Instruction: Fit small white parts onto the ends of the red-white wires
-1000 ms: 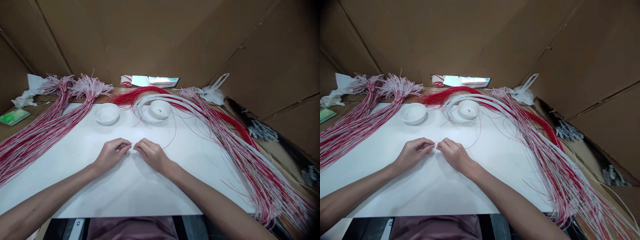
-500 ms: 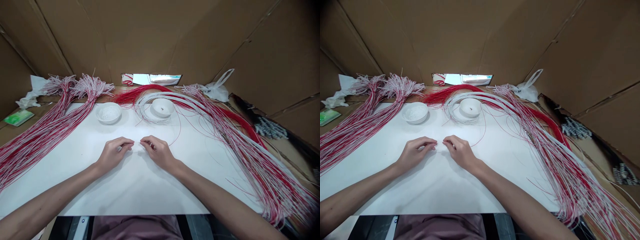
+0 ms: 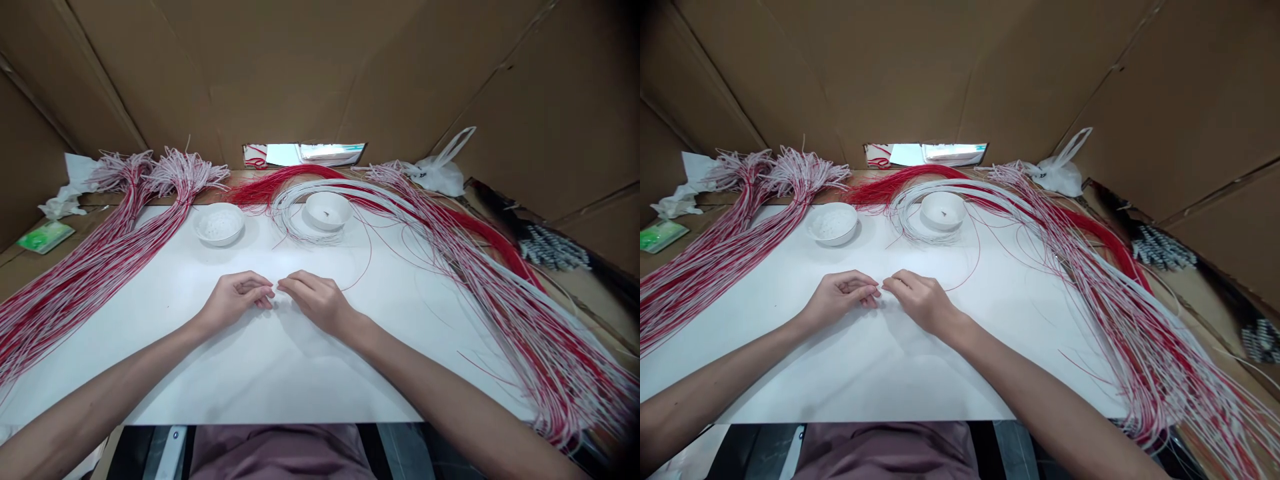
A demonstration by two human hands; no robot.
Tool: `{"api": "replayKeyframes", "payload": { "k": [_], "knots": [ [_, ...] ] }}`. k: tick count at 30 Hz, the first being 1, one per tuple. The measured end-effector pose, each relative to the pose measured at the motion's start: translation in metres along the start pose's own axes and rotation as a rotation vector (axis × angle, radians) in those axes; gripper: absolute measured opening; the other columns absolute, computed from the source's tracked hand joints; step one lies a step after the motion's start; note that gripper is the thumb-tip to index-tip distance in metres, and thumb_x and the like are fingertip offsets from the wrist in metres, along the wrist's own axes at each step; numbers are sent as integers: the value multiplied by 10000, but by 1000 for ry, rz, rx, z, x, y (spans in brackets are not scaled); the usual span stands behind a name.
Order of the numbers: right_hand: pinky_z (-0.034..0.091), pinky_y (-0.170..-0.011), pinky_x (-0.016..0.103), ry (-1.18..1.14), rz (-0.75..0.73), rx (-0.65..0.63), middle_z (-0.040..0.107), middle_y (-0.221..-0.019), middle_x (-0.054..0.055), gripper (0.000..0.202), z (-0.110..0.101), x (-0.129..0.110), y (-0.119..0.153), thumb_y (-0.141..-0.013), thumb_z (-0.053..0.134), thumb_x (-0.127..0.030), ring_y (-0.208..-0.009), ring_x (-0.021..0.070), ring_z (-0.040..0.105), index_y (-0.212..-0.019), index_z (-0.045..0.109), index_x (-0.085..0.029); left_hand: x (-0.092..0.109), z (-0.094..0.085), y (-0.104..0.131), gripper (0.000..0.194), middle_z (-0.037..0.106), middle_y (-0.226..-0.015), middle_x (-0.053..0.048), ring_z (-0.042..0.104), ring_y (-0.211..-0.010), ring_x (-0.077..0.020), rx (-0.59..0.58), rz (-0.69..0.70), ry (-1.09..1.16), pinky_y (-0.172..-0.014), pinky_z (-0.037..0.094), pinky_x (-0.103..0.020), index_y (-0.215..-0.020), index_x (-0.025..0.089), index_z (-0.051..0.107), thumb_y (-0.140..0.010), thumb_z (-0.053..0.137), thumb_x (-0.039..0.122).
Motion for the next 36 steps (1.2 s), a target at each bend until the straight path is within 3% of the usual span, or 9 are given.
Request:
{"api": "replayKeyframes", "payload": {
  "k": [5,11,15,20,27,32,36],
  "knots": [
    [502,-669,248,-277,180,112,681,-850,41,198,-1,5,-3,-977,498,-249,-728,119,624,-913,676,-192,4,0,3,243,751,-873,-73,713,-697,-173,41,50,-84,-665,596,-294,-942,157,689,-857,657,382],
    [447,-596,224,-480,335,49,663,-784,5,110,0,5,-6,-916,606,-236,-659,94,562,-887,704,-196,11,-2,6,199,741,-899,-43,698,-728,-148,84,141,-255,-711,585,-280,-970,183,685,-914,574,339],
    [437,-573,215,-507,389,79,676,-814,10,93,0,6,-5,-909,616,-237,-678,95,582,-919,697,-193,12,1,8,160,740,-878,-27,710,-729,-149,58,195,-317,-712,586,-266,-979,189,676,-897,605,307],
    [480,-637,242,-407,235,87,677,-836,29,180,3,2,-3,-970,519,-267,-715,114,604,-927,678,-195,15,4,13,125,739,-853,-10,709,-701,-139,56,287,-435,-673,566,-235,-963,207,681,-908,594,279],
    [463,-637,231,-37,2,-13,674,-855,35,212,3,-7,0,-993,429,-193,-756,125,625,-992,641,-192,16,5,12,137,729,-819,-9,699,-670,-135,56,286,-453,-643,567,-235,-937,204,667,-930,548,271],
    [432,-636,227,2,24,-38,669,-889,38,245,6,-10,0,-996,367,-141,-794,124,614,-985,608,-184,15,7,15,134,725,-821,-7,690,-679,-130,76,329,-519,-652,559,-233,-936,207,659,-935,532,248],
    [405,-611,243,-12,127,-10,649,-847,33,215,10,-5,-1,-1012,398,-209,-739,127,587,-939,599,-181,40,-11,8,135,718,-917,-47,670,-790,-147,226,520,-729,-759,544,-265,-953,191,652,-932,536,257]
  ]
}}
Point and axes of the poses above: each hand's wrist, its own y-axis away from the middle knuckle, its own z-axis out of the palm, x = y × z, the point moved 4 cm from there along -y, towards the middle knuckle
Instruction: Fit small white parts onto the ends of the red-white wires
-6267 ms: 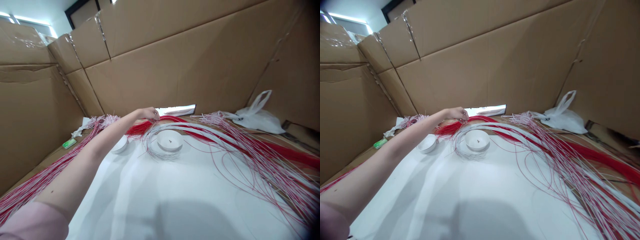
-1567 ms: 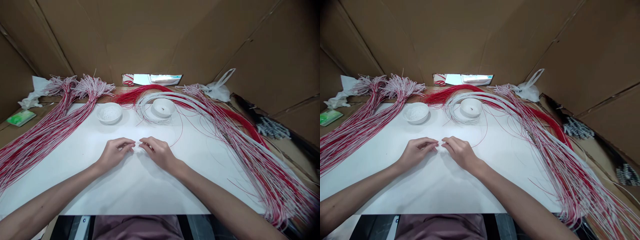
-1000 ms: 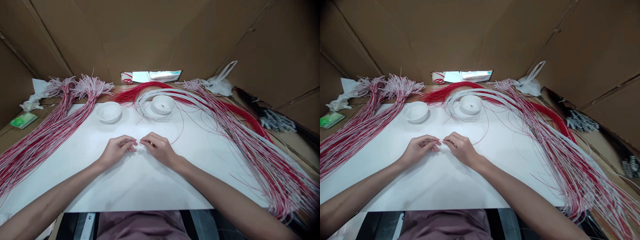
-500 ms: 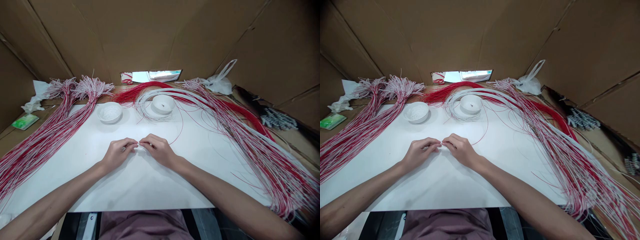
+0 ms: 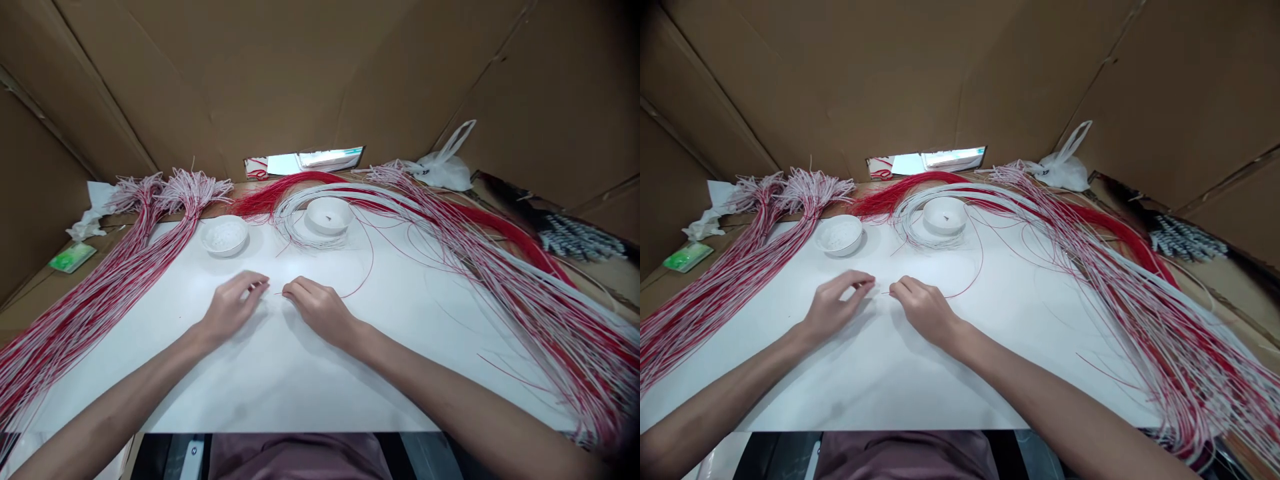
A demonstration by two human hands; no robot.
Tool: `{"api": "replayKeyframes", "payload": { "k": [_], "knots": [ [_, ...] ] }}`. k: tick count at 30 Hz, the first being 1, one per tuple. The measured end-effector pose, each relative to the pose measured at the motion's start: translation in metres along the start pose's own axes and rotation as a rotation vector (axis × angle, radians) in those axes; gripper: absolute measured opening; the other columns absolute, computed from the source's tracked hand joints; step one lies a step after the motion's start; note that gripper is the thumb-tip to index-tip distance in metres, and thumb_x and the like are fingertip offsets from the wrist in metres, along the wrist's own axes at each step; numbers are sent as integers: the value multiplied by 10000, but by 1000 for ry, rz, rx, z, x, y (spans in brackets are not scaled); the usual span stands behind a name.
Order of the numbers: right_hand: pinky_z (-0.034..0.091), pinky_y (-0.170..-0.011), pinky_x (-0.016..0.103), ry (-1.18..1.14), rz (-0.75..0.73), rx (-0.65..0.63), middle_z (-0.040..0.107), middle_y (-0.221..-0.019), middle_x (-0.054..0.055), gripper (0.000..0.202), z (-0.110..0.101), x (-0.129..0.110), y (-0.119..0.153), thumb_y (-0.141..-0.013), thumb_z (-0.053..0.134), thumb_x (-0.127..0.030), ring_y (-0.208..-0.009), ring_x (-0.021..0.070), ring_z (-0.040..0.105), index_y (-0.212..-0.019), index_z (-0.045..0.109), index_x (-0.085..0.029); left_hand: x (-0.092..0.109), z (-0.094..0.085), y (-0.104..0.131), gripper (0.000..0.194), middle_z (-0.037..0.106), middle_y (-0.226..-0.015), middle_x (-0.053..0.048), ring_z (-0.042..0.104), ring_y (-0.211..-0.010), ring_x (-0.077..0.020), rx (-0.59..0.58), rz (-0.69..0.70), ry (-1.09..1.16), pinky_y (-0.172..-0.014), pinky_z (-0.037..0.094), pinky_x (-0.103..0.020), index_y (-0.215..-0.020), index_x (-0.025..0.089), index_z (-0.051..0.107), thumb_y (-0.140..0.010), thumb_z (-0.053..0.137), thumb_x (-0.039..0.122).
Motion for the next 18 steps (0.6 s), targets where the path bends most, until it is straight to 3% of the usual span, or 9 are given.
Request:
{"api": "replayKeyframes", "payload": {
  "k": [2,3,5,8,12,18],
  "knots": [
    [398,-607,250,-29,68,-11,639,-833,26,205,1,4,-1,-1008,406,-210,-719,129,579,-935,597,-186,-11,-22,-24,164,704,-938,-68,653,-833,-160,72,-16,-130,-783,533,-277,-952,177,643,-931,518,283],
    [401,-616,251,-54,111,-25,639,-840,22,196,2,6,-1,-1004,409,-204,-717,128,581,-939,593,-190,-21,-33,-39,191,698,-969,-79,647,-850,-164,44,-61,-200,-791,528,-282,-973,169,640,-929,503,296],
    [416,-646,253,-108,205,-50,644,-875,19,171,2,11,-2,-995,416,-190,-733,128,594,-951,581,-196,-44,-49,-68,209,702,-988,-80,644,-839,-171,-129,-123,-306,-788,517,-286,-978,165,649,-890,526,309],
    [426,-668,263,-148,309,-48,645,-902,17,142,1,16,-2,-979,424,-184,-749,135,604,-942,560,-199,-75,-66,-102,175,722,-818,-62,651,-713,-181,-317,-165,-364,-667,492,-265,-869,160,689,-778,612,288],
    [410,-656,267,-147,337,-44,628,-872,10,127,0,20,-3,-959,435,-184,-715,134,582,-905,548,-203,-99,-62,-114,182,734,-740,-32,630,-606,-167,-532,-193,-414,-579,442,-236,-810,184,717,-641,678,242],
    [402,-675,268,-162,357,-82,610,-888,3,114,3,22,-1,-953,438,-193,-727,130,569,-914,545,-207,-101,-45,-113,126,709,-692,-35,594,-603,-170,-607,-162,-464,-581,398,-248,-737,182,693,-652,603,206]
  ]
}}
Point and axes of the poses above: each hand's wrist, its own y-axis away from the middle knuckle, its own z-axis out of the palm, x = y × z, the point moved 4 cm from there along -y, towards the middle knuckle
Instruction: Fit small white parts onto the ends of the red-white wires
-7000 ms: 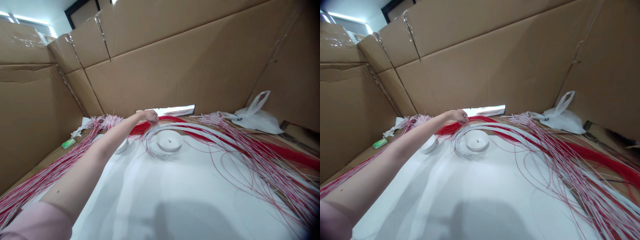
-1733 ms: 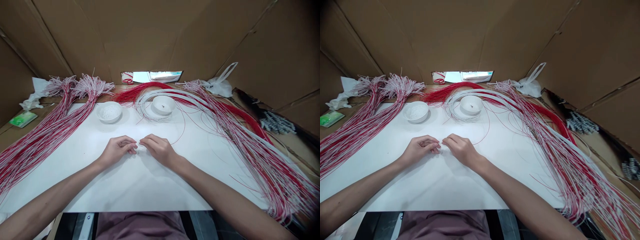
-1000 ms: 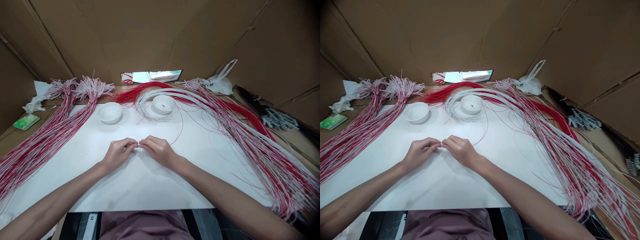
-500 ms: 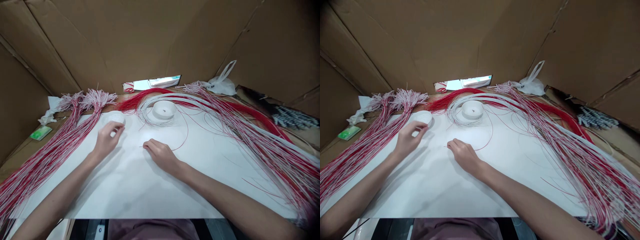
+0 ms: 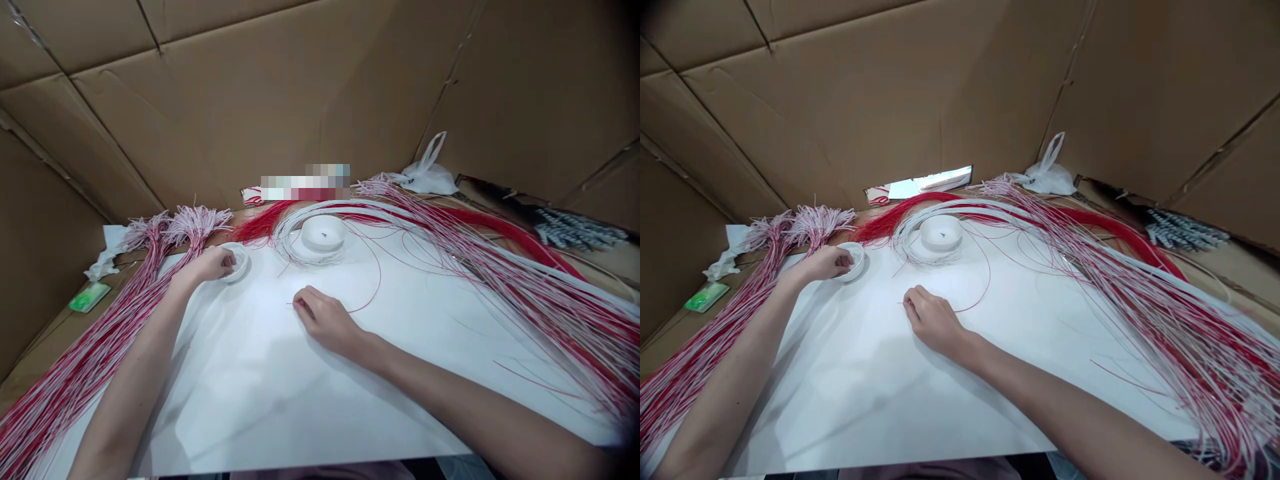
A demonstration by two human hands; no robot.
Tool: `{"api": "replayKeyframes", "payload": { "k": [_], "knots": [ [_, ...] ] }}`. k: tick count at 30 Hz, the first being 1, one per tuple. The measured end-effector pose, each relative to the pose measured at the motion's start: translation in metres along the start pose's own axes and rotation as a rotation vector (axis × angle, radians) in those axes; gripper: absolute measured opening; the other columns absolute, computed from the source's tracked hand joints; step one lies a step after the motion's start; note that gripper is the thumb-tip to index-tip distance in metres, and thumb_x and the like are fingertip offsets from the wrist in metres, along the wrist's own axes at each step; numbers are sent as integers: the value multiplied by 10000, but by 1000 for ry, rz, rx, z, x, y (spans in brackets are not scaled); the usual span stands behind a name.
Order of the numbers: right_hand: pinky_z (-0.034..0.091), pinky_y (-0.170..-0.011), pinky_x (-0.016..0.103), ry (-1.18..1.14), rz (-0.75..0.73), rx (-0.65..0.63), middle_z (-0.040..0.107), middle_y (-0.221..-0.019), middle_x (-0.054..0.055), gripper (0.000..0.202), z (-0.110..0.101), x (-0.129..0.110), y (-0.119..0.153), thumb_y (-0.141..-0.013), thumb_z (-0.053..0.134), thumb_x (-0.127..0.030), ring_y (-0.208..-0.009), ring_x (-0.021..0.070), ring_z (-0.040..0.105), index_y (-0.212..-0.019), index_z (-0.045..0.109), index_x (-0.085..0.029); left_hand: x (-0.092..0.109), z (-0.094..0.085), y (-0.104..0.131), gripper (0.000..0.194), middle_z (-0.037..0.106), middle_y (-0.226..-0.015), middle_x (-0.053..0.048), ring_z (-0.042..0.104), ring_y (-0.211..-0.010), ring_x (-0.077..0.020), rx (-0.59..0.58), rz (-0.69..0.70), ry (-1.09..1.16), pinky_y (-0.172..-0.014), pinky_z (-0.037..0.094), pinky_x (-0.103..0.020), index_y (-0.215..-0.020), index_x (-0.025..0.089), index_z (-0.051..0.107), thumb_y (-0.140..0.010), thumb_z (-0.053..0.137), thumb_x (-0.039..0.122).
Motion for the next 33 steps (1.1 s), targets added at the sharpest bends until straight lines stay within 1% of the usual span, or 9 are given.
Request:
{"api": "replayKeyframes", "payload": {
  "k": [10,15,18,22,24,25,27,30,33],
  "knots": [
    [405,-675,263,-42,11,-12,605,-881,8,120,-3,-2,-1,-939,448,-186,-696,119,541,-900,560,-201,-6,2,1,174,687,-684,-26,578,-601,-153,-21,54,17,-611,390,-246,-744,171,697,-740,534,233],
    [399,-677,259,-51,26,-34,604,-898,6,119,-3,-3,0,-943,444,-201,-703,115,537,-906,558,-204,-6,-4,0,186,679,-695,-29,564,-612,-152,33,54,15,-594,380,-240,-756,161,695,-751,528,243],
    [397,-677,256,-58,34,-44,604,-904,6,114,-3,-3,0,-943,449,-208,-705,113,534,-905,557,-204,6,-17,6,201,692,-731,-39,580,-641,-157,67,56,26,-607,393,-239,-781,152,692,-771,512,242],
    [398,-679,254,-81,26,-36,605,-901,9,109,-3,-3,0,-940,461,-213,-709,113,534,-903,562,-201,44,-31,20,200,713,-814,-18,617,-726,-150,69,136,77,-667,426,-223,-870,171,695,-808,520,243],
    [398,-682,252,-89,19,-32,607,-907,10,105,-4,-3,-1,-939,466,-212,-716,113,536,-902,564,-201,69,-25,25,175,717,-838,-26,619,-739,-148,33,264,115,-673,428,-223,-854,166,699,-806,541,224],
    [397,-684,252,-89,17,-30,609,-911,10,102,-4,-3,-1,-937,469,-210,-720,114,538,-902,564,-201,79,-16,26,166,716,-833,-30,615,-730,-144,-41,300,116,-662,424,-220,-852,162,699,-798,546,196],
    [397,-695,253,-83,17,-27,613,-917,10,94,-4,-3,-1,-935,475,-208,-736,117,546,-906,564,-203,94,5,26,165,682,-710,-15,571,-623,-119,-189,338,91,-589,384,-211,-779,154,688,-766,528,116],
    [398,-712,256,-73,13,-29,618,-922,14,93,-5,-4,-1,-937,476,-212,-764,124,558,-917,567,-204,104,32,23,181,620,-608,11,517,-576,-101,-289,384,74,-559,340,-205,-653,150,644,-693,516,28],
    [399,-708,254,-70,6,-29,622,-933,19,101,-4,-4,-1,-939,475,-218,-765,124,559,-924,574,-202,104,43,20,166,628,-638,7,521,-597,-104,-323,399,67,-572,345,-204,-664,148,644,-692,538,23]
  ]
}}
Point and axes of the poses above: each hand's wrist, its own y-axis away from the middle knuckle, its own z-axis out of the palm, x = y × z, the point moved 4 cm from there along -y, towards the middle knuckle
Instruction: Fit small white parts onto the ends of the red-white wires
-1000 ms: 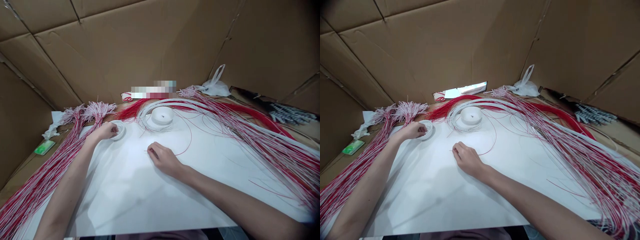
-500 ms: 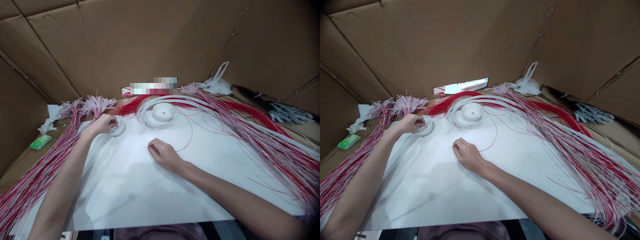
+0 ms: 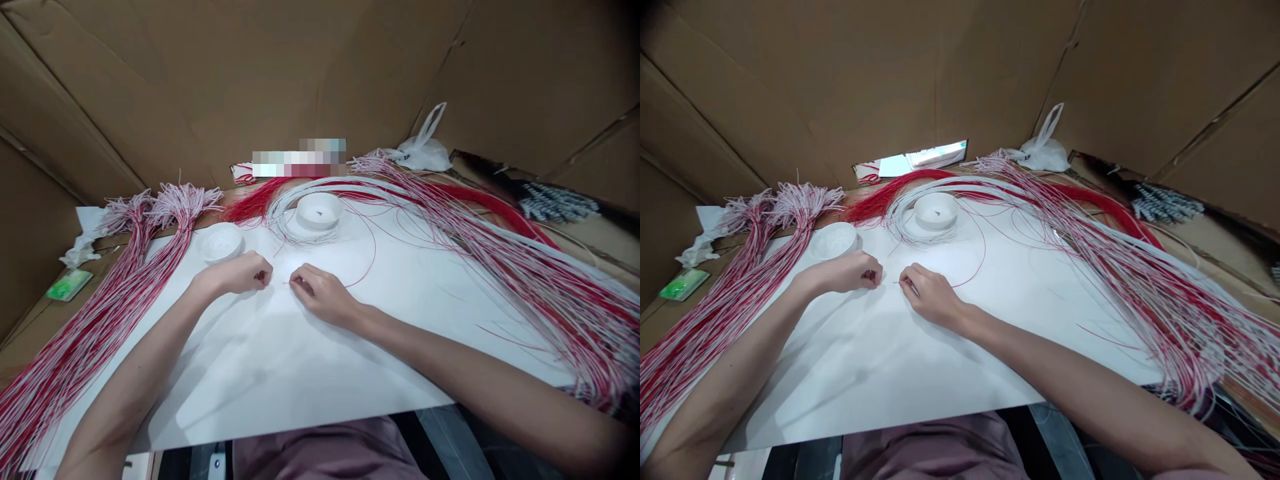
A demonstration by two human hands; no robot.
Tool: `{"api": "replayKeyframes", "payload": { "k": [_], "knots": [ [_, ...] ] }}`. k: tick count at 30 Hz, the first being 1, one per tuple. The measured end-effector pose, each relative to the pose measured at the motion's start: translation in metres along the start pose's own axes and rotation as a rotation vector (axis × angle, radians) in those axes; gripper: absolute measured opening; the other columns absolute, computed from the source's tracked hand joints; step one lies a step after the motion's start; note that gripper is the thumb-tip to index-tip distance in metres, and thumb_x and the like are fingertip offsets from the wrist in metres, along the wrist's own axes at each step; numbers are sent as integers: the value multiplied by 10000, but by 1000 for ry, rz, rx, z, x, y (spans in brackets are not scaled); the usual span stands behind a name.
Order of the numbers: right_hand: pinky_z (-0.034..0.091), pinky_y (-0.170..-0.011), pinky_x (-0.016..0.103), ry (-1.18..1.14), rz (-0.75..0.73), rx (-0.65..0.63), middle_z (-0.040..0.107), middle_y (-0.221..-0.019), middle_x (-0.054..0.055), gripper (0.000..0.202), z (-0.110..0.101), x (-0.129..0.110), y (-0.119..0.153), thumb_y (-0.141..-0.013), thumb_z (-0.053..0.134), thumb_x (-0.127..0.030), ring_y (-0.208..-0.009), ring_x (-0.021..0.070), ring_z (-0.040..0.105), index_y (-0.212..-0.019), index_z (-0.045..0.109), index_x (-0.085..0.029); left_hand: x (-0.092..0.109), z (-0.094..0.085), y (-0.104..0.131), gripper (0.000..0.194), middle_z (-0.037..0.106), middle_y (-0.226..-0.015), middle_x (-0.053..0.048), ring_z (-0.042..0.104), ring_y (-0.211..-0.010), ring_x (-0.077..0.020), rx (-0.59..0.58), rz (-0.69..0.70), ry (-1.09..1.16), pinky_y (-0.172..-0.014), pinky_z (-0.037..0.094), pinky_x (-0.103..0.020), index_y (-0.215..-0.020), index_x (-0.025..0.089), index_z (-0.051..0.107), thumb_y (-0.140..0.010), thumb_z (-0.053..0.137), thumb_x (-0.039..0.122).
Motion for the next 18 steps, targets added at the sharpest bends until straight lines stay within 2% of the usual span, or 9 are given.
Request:
{"api": "replayKeyframes", "payload": {
  "k": [3,6,7,8,10,12,14,18],
  "knots": [
    [398,-698,253,3,-2,5,621,-925,20,103,0,0,0,-939,478,-224,-752,122,553,-926,578,-200,-3,-6,3,103,672,-714,-14,567,-631,-121,-15,-12,2,-586,375,-208,-761,151,677,-719,613,82],
    [399,-699,256,-3,-12,7,612,-911,19,103,0,0,0,-936,477,-219,-743,120,546,-917,575,-194,-10,-26,14,142,707,-818,-31,608,-695,-140,32,-27,-3,-628,410,-220,-888,167,693,-786,596,153],
    [400,-702,257,-7,-15,7,610,-907,19,105,0,0,1,-936,475,-217,-740,120,545,-913,574,-192,-15,-35,18,171,712,-862,-37,618,-735,-146,83,-46,-18,-659,421,-225,-924,172,692,-815,560,165],
    [401,-704,258,-11,-18,7,608,-904,19,108,0,-1,1,-936,472,-215,-739,119,543,-910,574,-191,-22,-45,23,187,714,-887,-38,625,-769,-152,181,-90,-55,-687,429,-229,-929,174,691,-824,537,170],
    [401,-703,258,-15,-18,9,607,-898,19,114,0,-1,1,-938,467,-215,-736,119,541,-903,573,-191,-44,-61,34,207,717,-904,-45,627,-776,-163,337,-267,-182,-705,432,-242,-934,172,691,-828,515,195],
    [398,-694,258,-13,-10,10,608,-894,18,117,0,0,1,-938,466,-218,-731,118,540,-900,574,-192,-65,-64,40,220,720,-858,-67,624,-721,-175,319,-336,-211,-657,430,-253,-930,151,699,-808,529,218],
    [394,-688,257,-6,-5,10,609,-893,17,115,0,0,1,-936,469,-220,-727,117,538,-902,575,-192,-82,-59,41,214,730,-819,-52,627,-682,-167,253,-353,-206,-631,433,-240,-898,164,716,-751,564,198],
    [388,-676,253,-7,-6,12,611,-895,18,112,-1,0,1,-935,472,-223,-712,114,532,-903,575,-192,-101,-48,37,219,730,-770,-28,627,-659,-158,185,-352,-201,-622,433,-228,-803,188,728,-686,547,148]
  ]
}}
Point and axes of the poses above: each hand's wrist, its own y-axis away from the middle knuckle, its own z-axis out of the palm, x = y × z, the point moved 4 cm from there along -y, towards the middle knuckle
